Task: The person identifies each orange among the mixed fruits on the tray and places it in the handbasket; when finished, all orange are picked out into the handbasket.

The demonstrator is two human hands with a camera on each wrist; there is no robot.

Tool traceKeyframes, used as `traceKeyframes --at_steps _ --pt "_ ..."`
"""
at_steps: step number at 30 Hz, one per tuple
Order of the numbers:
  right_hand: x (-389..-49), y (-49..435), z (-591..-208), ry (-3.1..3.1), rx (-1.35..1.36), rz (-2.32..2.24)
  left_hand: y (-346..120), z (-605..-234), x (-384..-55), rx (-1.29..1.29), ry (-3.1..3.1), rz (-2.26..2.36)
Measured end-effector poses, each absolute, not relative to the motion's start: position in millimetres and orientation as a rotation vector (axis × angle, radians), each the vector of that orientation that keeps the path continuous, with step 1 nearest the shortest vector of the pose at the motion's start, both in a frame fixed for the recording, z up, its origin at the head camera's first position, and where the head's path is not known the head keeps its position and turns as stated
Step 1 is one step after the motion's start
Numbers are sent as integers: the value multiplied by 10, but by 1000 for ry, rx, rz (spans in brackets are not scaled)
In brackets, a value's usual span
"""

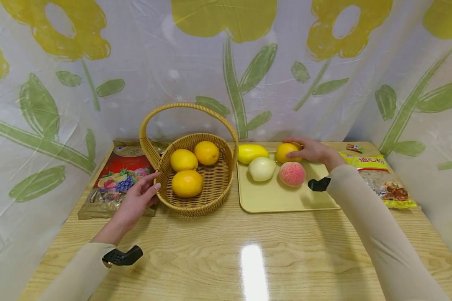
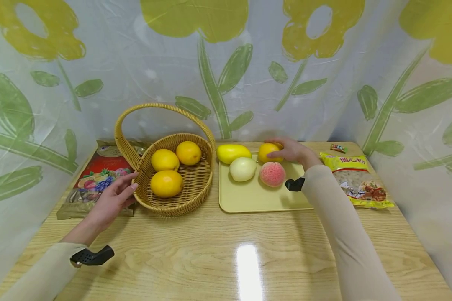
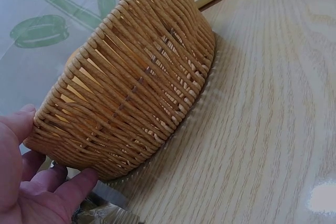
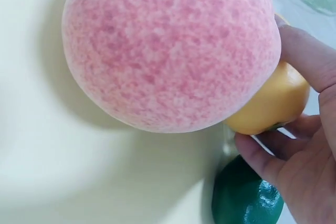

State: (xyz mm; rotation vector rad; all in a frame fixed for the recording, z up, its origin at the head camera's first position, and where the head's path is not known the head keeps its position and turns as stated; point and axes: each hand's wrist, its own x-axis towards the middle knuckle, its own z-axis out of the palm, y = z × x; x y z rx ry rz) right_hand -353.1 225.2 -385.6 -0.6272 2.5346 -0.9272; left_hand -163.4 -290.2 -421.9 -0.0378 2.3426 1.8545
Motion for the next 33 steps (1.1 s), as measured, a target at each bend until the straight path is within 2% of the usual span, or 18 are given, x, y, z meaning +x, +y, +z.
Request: traceKeyframes --at_steps 18,33 --pt "-3390 2191 -3657 2685 -830 -1117 -2881 -4204 -1629 -40 2342 1855" --pt "-2745 1945 -3385 2678 -869 -1126 -2901 -4223 -1641 -49 2345 1841"
